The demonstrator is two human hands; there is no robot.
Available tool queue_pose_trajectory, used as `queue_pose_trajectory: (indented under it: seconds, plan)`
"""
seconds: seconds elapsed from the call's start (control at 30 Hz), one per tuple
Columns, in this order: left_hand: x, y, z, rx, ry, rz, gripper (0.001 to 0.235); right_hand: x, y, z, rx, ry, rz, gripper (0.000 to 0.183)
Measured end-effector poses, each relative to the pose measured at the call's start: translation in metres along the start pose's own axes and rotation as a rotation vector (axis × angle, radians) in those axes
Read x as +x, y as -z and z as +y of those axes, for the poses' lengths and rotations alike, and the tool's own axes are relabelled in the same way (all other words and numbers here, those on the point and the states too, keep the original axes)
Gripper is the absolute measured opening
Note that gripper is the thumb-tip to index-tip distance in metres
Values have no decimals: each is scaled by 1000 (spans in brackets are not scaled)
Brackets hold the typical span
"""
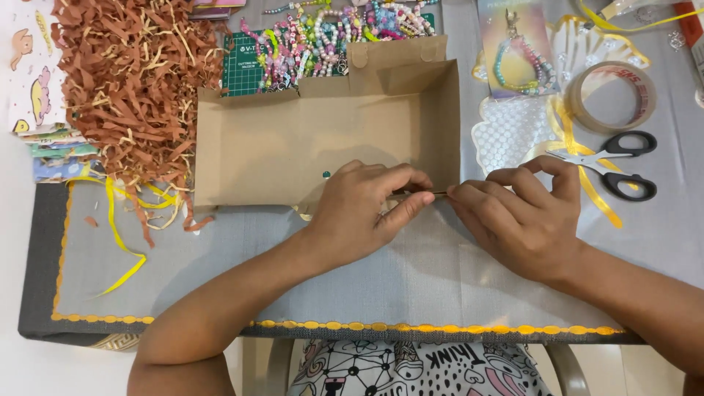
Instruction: The person folds a flat cardboard piece into a box shape by hand, aligning and tucking flaps and tabs to form the sides and bottom. The person secures the box structure by folding and interlocking the cardboard tabs without using tools.
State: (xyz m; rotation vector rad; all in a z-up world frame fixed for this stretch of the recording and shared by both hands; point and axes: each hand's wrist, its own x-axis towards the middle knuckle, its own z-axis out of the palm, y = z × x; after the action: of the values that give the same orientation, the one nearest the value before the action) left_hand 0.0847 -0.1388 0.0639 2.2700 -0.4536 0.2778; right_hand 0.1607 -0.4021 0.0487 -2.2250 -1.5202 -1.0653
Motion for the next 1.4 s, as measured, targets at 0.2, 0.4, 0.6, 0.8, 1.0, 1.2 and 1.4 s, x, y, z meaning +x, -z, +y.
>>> queue_pose_trajectory:
  seconds: [0.2, 0.4, 0.6, 0.8, 1.0, 1.2, 1.4]
  plan:
    - [6, 11, -3, 19, 125, -94, 21, 10, 1, -2, -34, 62, 52, 20]
    - [13, 19, -1, 18, 215, -194, 27, 3, -6, -10, -41, 116, 57, 24]
    - [13, 20, -5, -31, 190, -206, 26, -2, -7, -16, -34, 57, 16, 28]
    - [8, 6, -18, 65, -87, -97, 22, -5, -7, -16, -80, 129, 91, 25]
    - [7, 4, -15, 114, -159, -65, 15, -5, -6, -11, -161, 242, 135, 25]
    - [7, 6, -10, -52, 1, -180, 22, -5, -7, -10, -155, 243, 146, 22]
    - [8, 6, -10, -124, 49, -189, 21, -6, -10, -9, -132, 267, 206, 23]
